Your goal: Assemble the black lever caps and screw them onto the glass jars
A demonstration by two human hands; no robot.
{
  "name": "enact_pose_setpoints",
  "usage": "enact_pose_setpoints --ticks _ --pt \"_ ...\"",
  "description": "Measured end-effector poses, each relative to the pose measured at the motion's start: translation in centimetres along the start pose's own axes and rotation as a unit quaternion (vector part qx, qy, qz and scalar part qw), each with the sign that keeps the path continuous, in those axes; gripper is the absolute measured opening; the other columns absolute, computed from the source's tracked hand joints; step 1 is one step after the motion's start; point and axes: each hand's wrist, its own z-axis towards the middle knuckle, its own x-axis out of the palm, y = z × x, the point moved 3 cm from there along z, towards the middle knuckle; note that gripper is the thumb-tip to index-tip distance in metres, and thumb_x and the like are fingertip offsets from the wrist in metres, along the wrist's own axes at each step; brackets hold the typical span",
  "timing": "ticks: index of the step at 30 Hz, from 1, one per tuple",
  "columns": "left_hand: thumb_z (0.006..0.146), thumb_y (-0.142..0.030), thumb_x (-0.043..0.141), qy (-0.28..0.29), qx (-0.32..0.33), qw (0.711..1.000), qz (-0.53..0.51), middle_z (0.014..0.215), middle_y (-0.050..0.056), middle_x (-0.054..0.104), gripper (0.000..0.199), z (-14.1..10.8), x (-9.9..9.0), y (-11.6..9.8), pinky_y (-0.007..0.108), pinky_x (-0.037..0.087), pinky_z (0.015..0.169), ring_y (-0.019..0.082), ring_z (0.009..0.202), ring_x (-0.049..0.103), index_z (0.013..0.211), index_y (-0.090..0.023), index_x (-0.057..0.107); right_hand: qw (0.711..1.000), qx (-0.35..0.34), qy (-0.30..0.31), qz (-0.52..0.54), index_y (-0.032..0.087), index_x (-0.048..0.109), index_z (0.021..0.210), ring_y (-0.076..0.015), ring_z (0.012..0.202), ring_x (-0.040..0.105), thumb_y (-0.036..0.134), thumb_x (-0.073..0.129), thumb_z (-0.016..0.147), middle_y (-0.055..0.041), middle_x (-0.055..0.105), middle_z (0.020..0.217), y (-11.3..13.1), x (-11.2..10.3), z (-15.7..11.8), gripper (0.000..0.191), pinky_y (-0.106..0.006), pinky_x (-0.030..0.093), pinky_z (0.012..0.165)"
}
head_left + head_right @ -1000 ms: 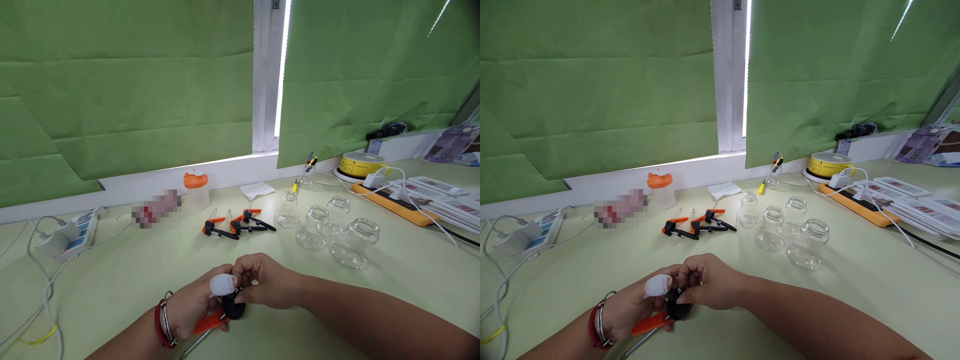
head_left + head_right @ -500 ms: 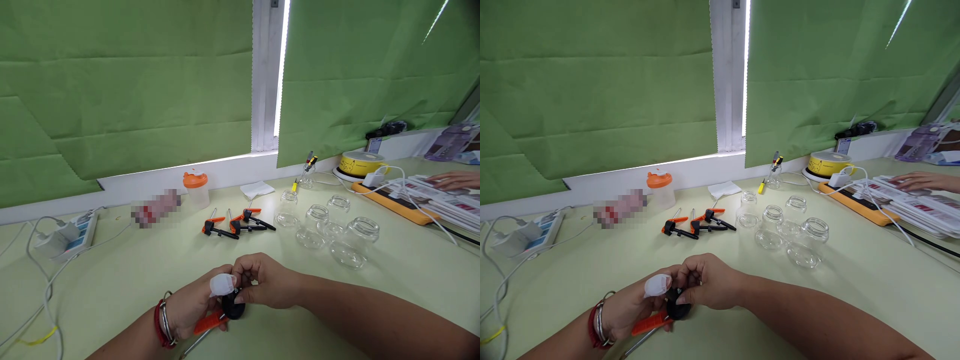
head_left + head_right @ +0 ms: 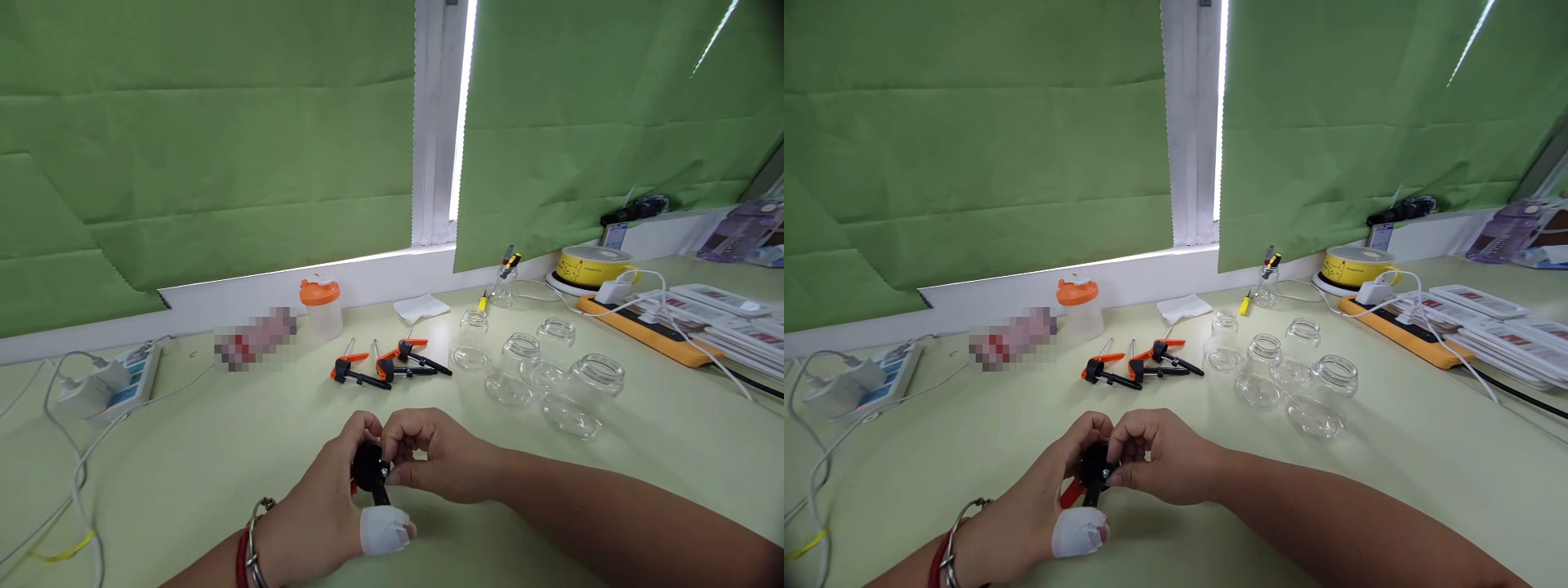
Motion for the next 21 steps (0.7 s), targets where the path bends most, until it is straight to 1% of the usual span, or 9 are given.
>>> enact_pose_setpoints --ticks 3,8,12,21 --pt "0.060 -0.036 0.071 -0.006 0.000 1.000 0.011 0.089 -0.001 0.045 0.052 -0.04 0.10 0.01 0.030 0.037 0.069 0.016 0.077 0.037 0.095 -0.023 0.035 1.000 -0.011 -0.006 -0.011 0.015 0.060 0.079 -0.0100 0.067 0.050 0.016 0.069 0.071 0.0008 0.055 0.077 0.11 -0.05 0.06 0.012 -0.025 0.043 0.064" --pt "0.062 -0.041 0.072 0.001 0.005 1.000 0.012 0.088 -0.001 0.045 0.052 0.00 0.11 0.10 0.028 0.036 0.066 0.015 0.075 0.036 0.095 -0.023 0.036 0.999 -0.037 -0.007 -0.039 0.016 0.062 0.079 -0.0107 0.069 0.052 0.017 0.069 0.071 -0.0001 0.057 0.080 0.12 0.00 -0.07 0.011 -0.025 0.045 0.066" --pt "0.060 -0.038 0.074 0.004 0.010 1.000 0.010 0.086 -0.002 0.043 0.051 0.05 0.12 0.06 0.028 0.036 0.065 0.015 0.074 0.036 0.093 -0.023 0.037 0.995 -0.064 -0.006 -0.075 0.017 0.065 0.078 -0.0114 0.070 0.054 0.016 0.068 0.072 -0.0003 0.057 0.079 0.18 0.05 -0.12 0.007 -0.026 0.046 0.067" --pt "0.062 -0.036 0.073 -0.004 0.008 1.000 -0.008 0.085 -0.002 0.044 0.053 -0.16 0.32 0.24 0.029 0.037 0.068 0.015 0.075 0.038 0.098 -0.024 0.035 0.984 -0.119 -0.015 -0.129 0.017 0.066 0.076 -0.0126 0.072 0.057 0.013 0.067 0.074 -0.0013 0.061 0.077 0.37 0.03 -0.03 0.005 -0.025 0.047 0.067"
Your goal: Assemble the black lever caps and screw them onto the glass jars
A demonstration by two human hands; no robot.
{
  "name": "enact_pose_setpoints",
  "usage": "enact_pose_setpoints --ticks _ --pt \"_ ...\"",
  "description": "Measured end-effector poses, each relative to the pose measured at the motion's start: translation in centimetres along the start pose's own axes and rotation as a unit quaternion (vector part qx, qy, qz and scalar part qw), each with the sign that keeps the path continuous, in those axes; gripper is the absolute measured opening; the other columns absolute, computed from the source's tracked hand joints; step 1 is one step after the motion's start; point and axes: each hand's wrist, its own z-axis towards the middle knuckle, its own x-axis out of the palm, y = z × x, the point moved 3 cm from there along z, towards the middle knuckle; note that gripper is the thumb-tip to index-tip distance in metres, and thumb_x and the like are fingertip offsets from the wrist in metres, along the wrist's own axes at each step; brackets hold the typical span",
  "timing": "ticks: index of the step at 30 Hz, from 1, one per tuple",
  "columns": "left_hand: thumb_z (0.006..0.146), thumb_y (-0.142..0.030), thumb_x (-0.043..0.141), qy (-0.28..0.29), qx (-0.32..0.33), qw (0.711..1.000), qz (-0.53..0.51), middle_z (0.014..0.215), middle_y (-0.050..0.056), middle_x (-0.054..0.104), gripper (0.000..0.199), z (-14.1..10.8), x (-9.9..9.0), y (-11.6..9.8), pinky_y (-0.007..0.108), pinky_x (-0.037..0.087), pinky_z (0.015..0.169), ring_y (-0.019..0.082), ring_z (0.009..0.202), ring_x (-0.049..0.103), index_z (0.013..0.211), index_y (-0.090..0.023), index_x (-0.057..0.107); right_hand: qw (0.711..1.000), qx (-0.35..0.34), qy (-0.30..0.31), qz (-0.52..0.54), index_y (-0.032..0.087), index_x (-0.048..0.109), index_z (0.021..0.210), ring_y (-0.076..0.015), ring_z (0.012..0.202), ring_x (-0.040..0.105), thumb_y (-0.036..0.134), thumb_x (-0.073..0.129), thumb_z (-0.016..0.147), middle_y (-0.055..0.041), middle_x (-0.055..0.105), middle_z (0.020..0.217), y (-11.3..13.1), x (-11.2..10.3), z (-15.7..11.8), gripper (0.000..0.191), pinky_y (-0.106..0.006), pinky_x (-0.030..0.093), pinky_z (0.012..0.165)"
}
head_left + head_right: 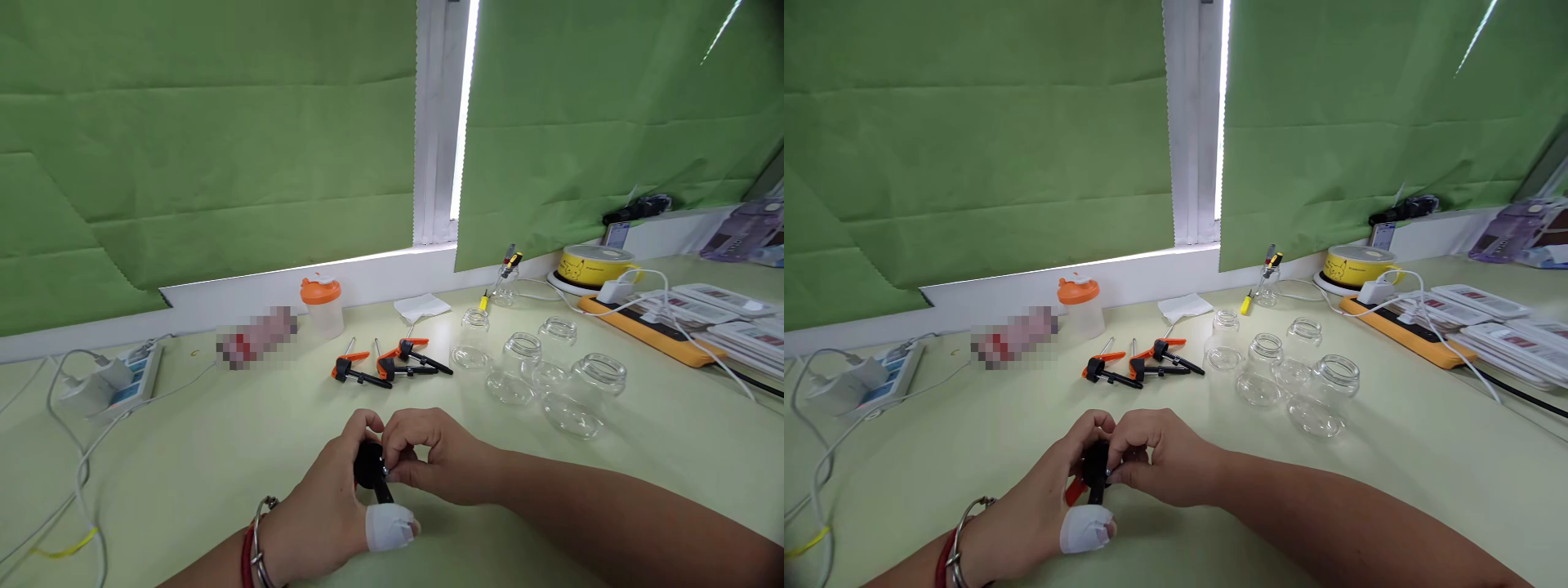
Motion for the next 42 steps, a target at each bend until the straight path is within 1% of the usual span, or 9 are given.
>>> enact_pose_setpoints --ticks 8,14,17,22,26,33,37,39,42 --pt "0.062 -0.036 0.073 0.000 -0.009 1.000 0.004 0.088 -0.001 0.046 0.056 0.15 -0.04 0.02 0.029 0.036 0.069 0.015 0.076 0.038 0.098 -0.024 0.033 0.998 -0.045 -0.013 -0.038 0.019 0.065 0.074 -0.0135 0.072 0.059 0.016 0.065 0.076 -0.0025 0.064 0.076 0.25 0.10 0.03 0.004 -0.025 0.048 0.066" --pt "0.060 -0.037 0.074 -0.003 -0.020 1.000 0.007 0.088 -0.001 0.047 0.058 0.06 -0.03 -0.07 0.030 0.037 0.070 0.016 0.077 0.039 0.099 -0.024 0.033 0.992 -0.087 -0.018 -0.089 0.020 0.063 0.073 -0.0138 0.073 0.061 0.020 0.060 0.081 -0.0036 0.066 0.076 0.72 0.20 -0.04 0.008 -0.025 0.050 0.067" --pt "0.059 -0.038 0.075 -0.005 -0.027 1.000 0.015 0.087 -0.001 0.048 0.060 0.07 -0.04 -0.09 0.030 0.038 0.069 0.016 0.076 0.040 0.100 -0.024 0.033 0.989 -0.098 -0.010 -0.111 0.020 0.063 0.074 -0.0139 0.075 0.062 0.019 0.058 0.081 -0.0044 0.067 0.078 0.67 0.25 -0.11 0.009 -0.025 0.050 0.068" --pt "0.061 -0.037 0.073 0.006 -0.015 0.999 0.037 0.086 -0.001 0.048 0.058 0.03 -0.01 -0.11 0.027 0.037 0.062 0.015 0.072 0.038 0.100 -0.024 0.033 0.981 -0.126 0.007 -0.147 0.020 0.064 0.076 -0.0134 0.074 0.062 0.014 0.054 0.081 -0.0050 0.067 0.081 0.54 0.35 -0.24 0.012 -0.024 0.050 0.067" --pt "0.061 -0.037 0.073 0.011 -0.018 0.999 0.050 0.086 -0.002 0.048 0.056 0.01 -0.03 0.01 0.026 0.036 0.062 0.015 0.072 0.038 0.099 -0.024 0.034 0.973 -0.151 0.013 -0.176 0.020 0.063 0.077 -0.0129 0.071 0.062 0.014 0.051 0.081 -0.0051 0.067 0.081 0.69 0.39 -0.28 0.014 -0.023 0.050 0.065" --pt "0.061 -0.040 0.074 0.018 -0.021 0.998 0.052 0.084 -0.002 0.046 0.055 -0.02 -0.11 0.11 0.026 0.035 0.062 0.014 0.071 0.036 0.097 -0.024 0.036 0.969 -0.167 0.031 -0.179 0.020 0.062 0.079 -0.0126 0.073 0.062 0.017 0.047 0.086 -0.0056 0.067 0.083 0.94 0.34 -0.23 0.017 -0.023 0.050 0.068" --pt "0.062 -0.039 0.073 0.015 -0.019 0.999 0.048 0.085 -0.002 0.047 0.054 -0.10 -0.15 0.16 0.026 0.035 0.062 0.014 0.071 0.037 0.098 -0.024 0.036 0.971 -0.127 0.013 -0.203 0.021 0.060 0.085 -0.0128 0.067 0.059 0.020 0.052 0.085 -0.0029 0.066 0.077 0.54 0.37 -0.28 0.008 -0.024 0.048 0.062" --pt "0.062 -0.039 0.073 0.015 -0.019 0.999 0.047 0.085 -0.002 0.047 0.054 -0.11 -0.13 0.23 0.026 0.035 0.062 0.015 0.072 0.038 0.098 -0.023 0.035 0.971 -0.109 0.002 -0.211 0.021 0.059 0.083 -0.0123 0.063 0.057 0.021 0.055 0.083 -0.0015 0.065 0.073 0.41 0.36 -0.29 0.004 -0.024 0.046 0.060" --pt "0.062 -0.038 0.073 0.017 -0.024 0.998 0.049 0.087 -0.002 0.048 0.055 -0.11 -0.12 0.33 0.026 0.036 0.063 0.015 0.072 0.038 0.099 -0.023 0.035 0.973 -0.121 0.013 -0.197 0.020 0.059 0.078 -0.0130 0.069 0.060 0.019 0.055 0.083 -0.0024 0.066 0.075 0.50 0.43 -0.28 0.006 -0.024 0.047 0.064"
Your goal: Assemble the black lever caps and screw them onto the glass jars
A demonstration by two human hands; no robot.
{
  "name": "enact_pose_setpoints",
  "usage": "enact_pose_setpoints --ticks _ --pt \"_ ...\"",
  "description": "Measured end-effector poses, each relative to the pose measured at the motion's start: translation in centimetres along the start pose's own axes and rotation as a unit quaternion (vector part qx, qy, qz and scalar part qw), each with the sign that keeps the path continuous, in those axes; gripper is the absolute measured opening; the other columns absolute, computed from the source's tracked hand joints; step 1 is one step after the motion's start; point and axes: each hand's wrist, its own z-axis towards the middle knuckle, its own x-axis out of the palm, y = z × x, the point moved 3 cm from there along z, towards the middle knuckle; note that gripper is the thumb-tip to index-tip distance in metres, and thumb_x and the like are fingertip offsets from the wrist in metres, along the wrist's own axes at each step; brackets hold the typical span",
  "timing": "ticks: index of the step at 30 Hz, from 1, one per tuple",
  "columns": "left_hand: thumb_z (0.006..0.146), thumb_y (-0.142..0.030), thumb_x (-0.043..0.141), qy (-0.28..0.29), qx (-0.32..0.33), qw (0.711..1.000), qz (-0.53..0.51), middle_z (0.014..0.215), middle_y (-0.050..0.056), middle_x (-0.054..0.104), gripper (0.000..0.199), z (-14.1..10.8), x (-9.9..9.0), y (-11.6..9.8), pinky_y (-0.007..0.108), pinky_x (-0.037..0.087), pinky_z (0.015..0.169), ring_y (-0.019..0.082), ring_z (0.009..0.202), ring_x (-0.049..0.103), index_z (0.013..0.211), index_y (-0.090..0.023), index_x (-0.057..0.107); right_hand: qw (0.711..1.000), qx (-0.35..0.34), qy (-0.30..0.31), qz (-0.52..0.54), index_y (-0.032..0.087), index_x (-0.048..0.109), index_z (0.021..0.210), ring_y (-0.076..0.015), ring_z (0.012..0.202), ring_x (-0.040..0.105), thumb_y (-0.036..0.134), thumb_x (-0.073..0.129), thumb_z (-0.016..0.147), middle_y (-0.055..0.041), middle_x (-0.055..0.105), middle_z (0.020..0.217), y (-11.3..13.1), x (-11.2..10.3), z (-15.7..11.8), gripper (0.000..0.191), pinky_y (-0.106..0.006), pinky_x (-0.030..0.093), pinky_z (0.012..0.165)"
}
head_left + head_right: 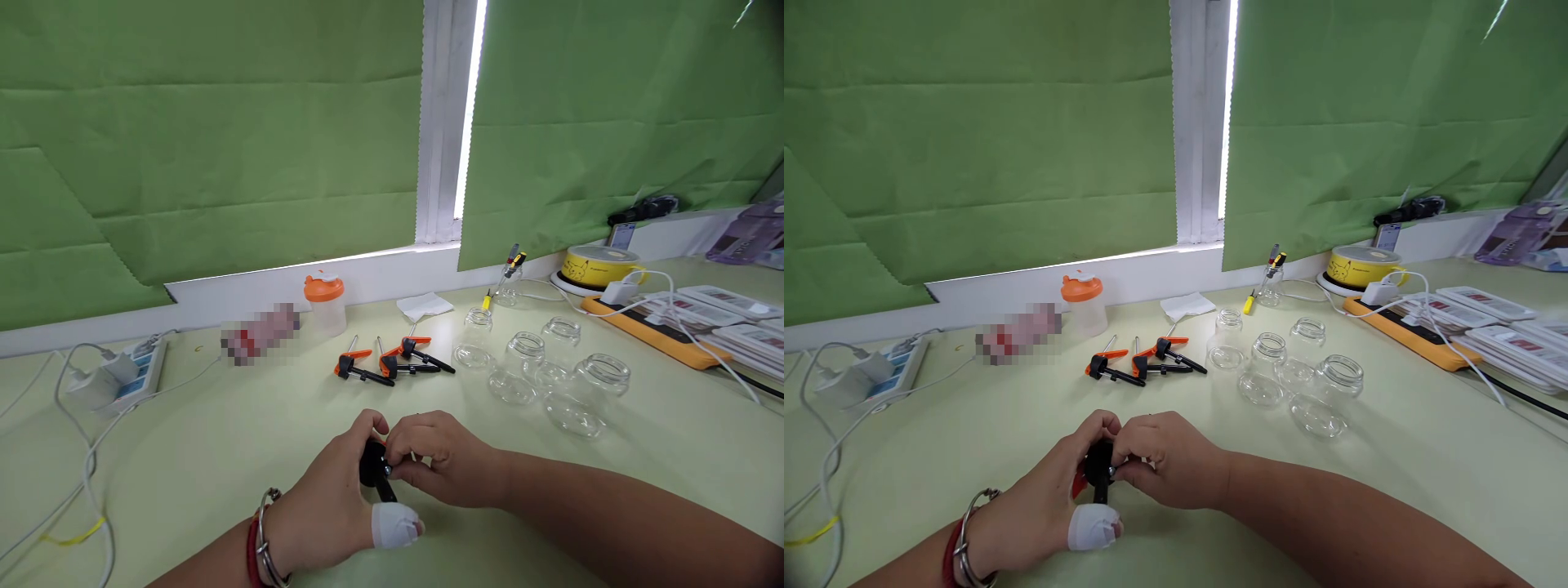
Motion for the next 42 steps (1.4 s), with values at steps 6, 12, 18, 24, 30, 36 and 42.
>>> enact_pose_setpoints --ticks 6,12,18,24,30,36,42 --pt "0.060 -0.039 0.074 0.003 0.011 1.000 0.011 0.086 -0.002 0.047 0.055 0.1 0.0 0.0 0.026 0.035 0.063 0.015 0.073 0.037 0.098 -0.023 0.037 0.999 -0.035 -0.003 0.017 0.019 0.061 0.076 -0.0128 0.073 0.063 0.013 0.051 0.082 -0.0057 0.067 0.081 0.3 -0.2 0.1 0.013 -0.023 0.050 0.067" --pt "0.058 -0.039 0.076 -0.013 0.017 0.999 0.025 0.085 -0.003 0.044 0.058 0.1 -0.1 -0.3 0.025 0.035 0.062 0.014 0.072 0.034 0.098 -0.023 0.038 0.999 -0.044 -0.011 0.006 0.020 0.061 0.076 -0.0118 0.073 0.063 0.012 0.049 0.082 -0.0049 0.068 0.084 0.2 -0.2 0.1 0.015 -0.021 0.051 0.068" --pt "0.058 -0.039 0.074 -0.005 0.009 0.999 0.042 0.085 -0.003 0.044 0.055 0.1 -0.1 -0.4 0.026 0.035 0.062 0.014 0.073 0.034 0.096 -0.023 0.037 0.998 -0.055 -0.026 0.003 0.019 0.058 0.078 -0.0117 0.072 0.062 0.015 0.052 0.084 -0.0033 0.067 0.077 0.2 -0.1 0.0 0.010 -0.021 0.050 0.065" --pt "0.056 -0.038 0.075 -0.016 0.001 0.998 0.060 0.085 -0.003 0.045 0.056 0.2 -0.1 -0.4 0.025 0.036 0.062 0.014 0.072 0.036 0.096 -0.023 0.039 0.999 -0.037 -0.011 0.004 0.020 0.057 0.079 -0.0126 0.073 0.061 0.019 0.051 0.086 -0.0031 0.066 0.077 0.2 0.0 0.0 0.009 -0.023 0.049 0.066" --pt "0.055 -0.042 0.075 -0.050 0.023 0.993 0.107 0.090 0.000 0.050 0.057 0.1 -0.1 -0.1 0.030 0.043 0.065 0.017 0.076 0.045 0.096 -0.022 0.042 1.000 0.017 -0.007 0.022 0.019 0.059 0.082 -0.0125 0.070 0.058 0.018 0.056 0.082 -0.0027 0.064 0.078 -0.1 -0.1 0.0 0.003 -0.024 0.046 0.066" --pt "0.054 -0.048 0.075 -0.149 0.066 0.972 0.170 0.114 0.011 0.049 0.081 0.1 0.0 1.1 0.045 0.048 0.083 0.028 0.099 0.052 0.119 -0.021 0.035 0.933 0.275 0.046 0.227 0.017 0.058 0.084 -0.0092 0.057 0.050 0.031 0.059 0.082 0.0017 0.055 0.068 -1.5 0.6 -0.3 0.014 -0.021 0.041 0.054" --pt "0.053 -0.047 0.075 -0.197 0.139 0.931 0.273 0.129 0.019 0.041 0.089 0.4 1.0 1.4 0.054 0.045 0.093 0.037 0.118 0.045 0.125 -0.020 0.030 0.837 0.338 0.138 0.408 0.015 0.051 0.068 -0.0074 0.048 0.047 0.052 0.056 0.083 0.0017 0.055 0.056 -1.6 1.9 -1.0 0.040 -0.020 0.038 0.049"
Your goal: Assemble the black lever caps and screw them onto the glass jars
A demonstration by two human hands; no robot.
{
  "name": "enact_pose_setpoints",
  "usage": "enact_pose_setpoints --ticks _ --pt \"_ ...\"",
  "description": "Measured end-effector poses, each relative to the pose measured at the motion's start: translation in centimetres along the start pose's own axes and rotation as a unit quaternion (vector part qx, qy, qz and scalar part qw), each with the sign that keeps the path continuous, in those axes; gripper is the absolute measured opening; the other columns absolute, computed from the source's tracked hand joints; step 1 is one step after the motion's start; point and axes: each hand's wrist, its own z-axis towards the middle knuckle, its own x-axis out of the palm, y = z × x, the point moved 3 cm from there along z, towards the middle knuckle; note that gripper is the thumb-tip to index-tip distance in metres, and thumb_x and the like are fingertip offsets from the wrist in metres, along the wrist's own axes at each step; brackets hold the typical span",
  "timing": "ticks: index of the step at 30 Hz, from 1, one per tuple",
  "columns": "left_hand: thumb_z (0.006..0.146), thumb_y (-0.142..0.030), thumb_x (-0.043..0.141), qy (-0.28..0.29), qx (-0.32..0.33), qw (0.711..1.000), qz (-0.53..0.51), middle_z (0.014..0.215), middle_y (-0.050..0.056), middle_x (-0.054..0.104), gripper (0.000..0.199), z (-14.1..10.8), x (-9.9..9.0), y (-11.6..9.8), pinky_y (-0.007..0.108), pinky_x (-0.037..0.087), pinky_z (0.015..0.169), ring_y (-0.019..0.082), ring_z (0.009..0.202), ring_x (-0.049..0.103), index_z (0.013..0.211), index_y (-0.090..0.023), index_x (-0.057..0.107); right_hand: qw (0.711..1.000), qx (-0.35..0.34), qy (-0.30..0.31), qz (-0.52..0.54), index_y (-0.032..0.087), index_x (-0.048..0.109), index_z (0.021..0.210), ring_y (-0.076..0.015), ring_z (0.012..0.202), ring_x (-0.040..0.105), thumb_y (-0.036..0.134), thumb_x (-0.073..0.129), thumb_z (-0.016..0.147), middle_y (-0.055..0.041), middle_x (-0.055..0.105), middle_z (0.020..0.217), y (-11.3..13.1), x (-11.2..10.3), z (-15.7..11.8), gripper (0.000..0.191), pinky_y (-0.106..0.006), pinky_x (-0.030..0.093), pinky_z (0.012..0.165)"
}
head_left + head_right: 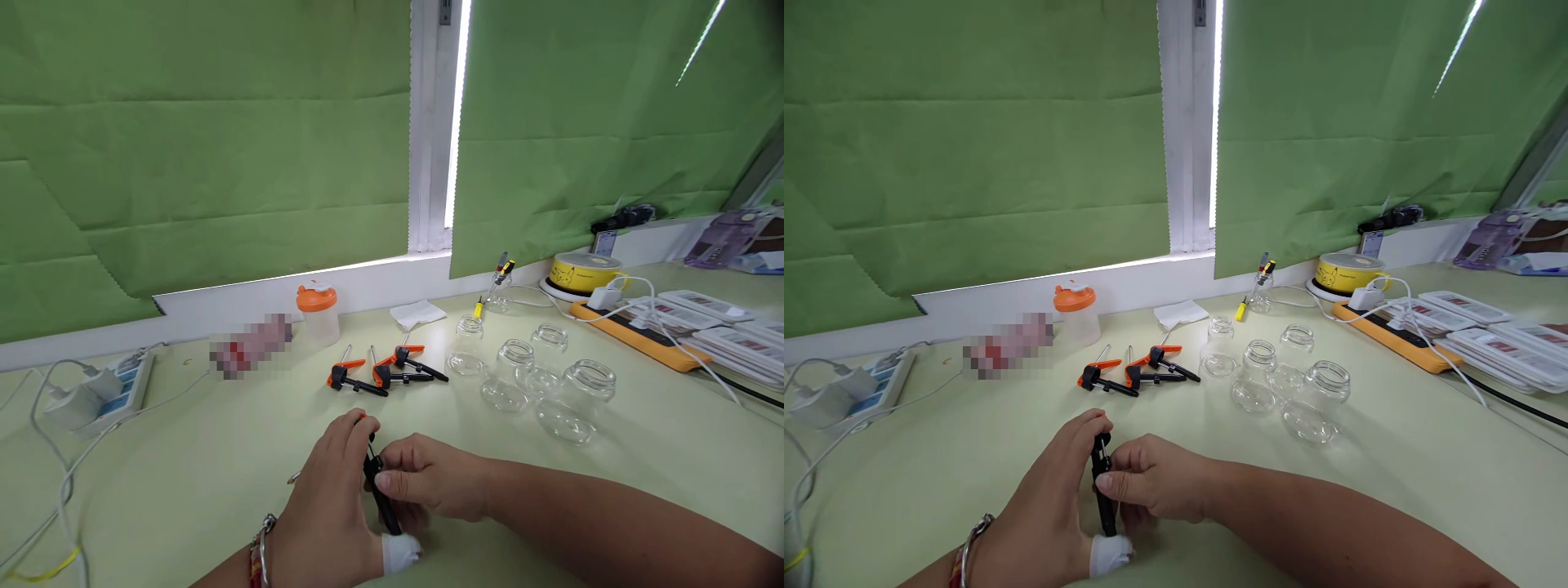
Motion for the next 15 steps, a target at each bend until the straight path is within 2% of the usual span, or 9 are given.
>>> enact_pose_setpoints --ticks 5,11,15 --pt "0.052 -0.052 0.075 -0.023 0.023 0.998 0.054 0.137 0.022 0.036 0.095 -0.05 0.65 0.19 0.057 0.044 0.095 0.041 0.125 0.039 0.129 -0.018 0.032 1.000 0.001 0.000 0.025 0.015 0.052 0.072 -0.0080 0.049 0.049 0.048 0.063 0.079 0.0016 0.056 0.057 -0.22 0.06 0.08 0.036 -0.021 0.038 0.051" --pt "0.053 -0.062 0.072 -0.042 0.049 0.995 0.075 0.141 0.023 0.034 0.101 -0.03 0.48 0.50 0.056 0.045 0.095 0.042 0.128 0.036 0.133 -0.017 0.031 0.999 -0.012 -0.021 0.042 0.015 0.051 0.075 -0.0079 0.054 0.050 0.046 0.065 0.078 0.0012 0.057 0.063 -0.06 -0.15 0.13 0.035 -0.020 0.037 0.050" --pt "0.060 -0.056 0.072 -0.055 0.058 0.994 0.076 0.141 0.023 0.035 0.096 0.02 0.13 0.58 0.056 0.044 0.096 0.040 0.128 0.037 0.135 -0.018 0.026 0.998 -0.002 -0.038 0.041 0.015 0.051 0.078 -0.0077 0.055 0.051 0.047 0.068 0.075 0.0006 0.059 0.068 0.04 -0.22 0.16 0.036 -0.020 0.038 0.052"
